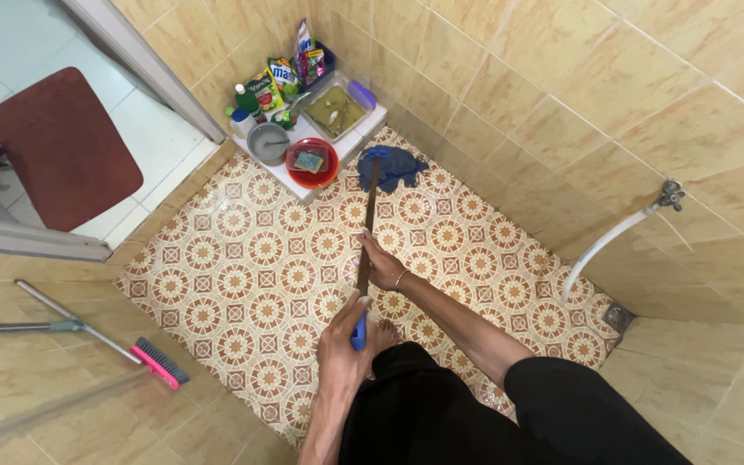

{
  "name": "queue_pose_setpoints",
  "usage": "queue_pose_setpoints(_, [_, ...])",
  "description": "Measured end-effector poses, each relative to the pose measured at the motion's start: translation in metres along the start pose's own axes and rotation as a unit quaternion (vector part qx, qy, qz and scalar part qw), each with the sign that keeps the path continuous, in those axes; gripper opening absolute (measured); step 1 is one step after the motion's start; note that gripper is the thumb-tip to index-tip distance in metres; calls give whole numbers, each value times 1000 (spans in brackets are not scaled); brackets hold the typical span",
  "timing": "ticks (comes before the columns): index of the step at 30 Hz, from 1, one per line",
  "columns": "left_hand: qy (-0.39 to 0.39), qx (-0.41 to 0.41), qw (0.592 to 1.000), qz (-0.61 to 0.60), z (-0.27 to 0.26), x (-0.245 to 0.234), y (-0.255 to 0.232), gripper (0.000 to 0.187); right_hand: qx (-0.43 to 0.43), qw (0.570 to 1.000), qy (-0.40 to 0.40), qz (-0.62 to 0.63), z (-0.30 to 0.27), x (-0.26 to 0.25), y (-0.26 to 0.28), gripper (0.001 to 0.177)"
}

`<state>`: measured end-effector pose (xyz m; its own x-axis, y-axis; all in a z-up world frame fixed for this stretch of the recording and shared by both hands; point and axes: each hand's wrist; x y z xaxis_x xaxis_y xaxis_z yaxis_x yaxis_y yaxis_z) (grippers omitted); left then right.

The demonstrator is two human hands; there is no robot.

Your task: The person mops a tiled floor by rinsing the mop head under a tap, wringing it out by hand, and then pushing it across the floor surface.

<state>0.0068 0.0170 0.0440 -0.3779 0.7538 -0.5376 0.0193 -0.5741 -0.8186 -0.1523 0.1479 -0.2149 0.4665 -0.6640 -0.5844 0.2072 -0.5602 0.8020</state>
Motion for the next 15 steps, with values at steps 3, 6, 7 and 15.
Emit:
queue_pose_setpoints(3, [103, -211, 972, -16, 4, 0, -4, 43, 4, 1000, 4, -15, -3, -5, 2, 74])
queue_pose_setpoints(6, [64, -76, 994, -37, 3, -1, -1, 32, 40, 998, 29, -42, -3, -7, 10, 74])
queue_pose_setpoints(7, [83, -122, 988, -42, 3, -1, 2, 32, 59, 997, 42, -40, -3, -8, 11, 74])
queue_pose_setpoints(15, [104, -58, 990, -73, 19, 13, 35, 35, 106, 989, 45, -93, 20, -22, 17, 70])
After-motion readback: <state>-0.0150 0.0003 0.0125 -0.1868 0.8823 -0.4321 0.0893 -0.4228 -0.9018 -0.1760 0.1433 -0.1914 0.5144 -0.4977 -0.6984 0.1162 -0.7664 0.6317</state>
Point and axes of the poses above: each hand's wrist, its own z-axis towards the middle knuckle, its own x-axis out of the palm, y = z × x, and after that the axes turned 10 degrees about -y, right-handed
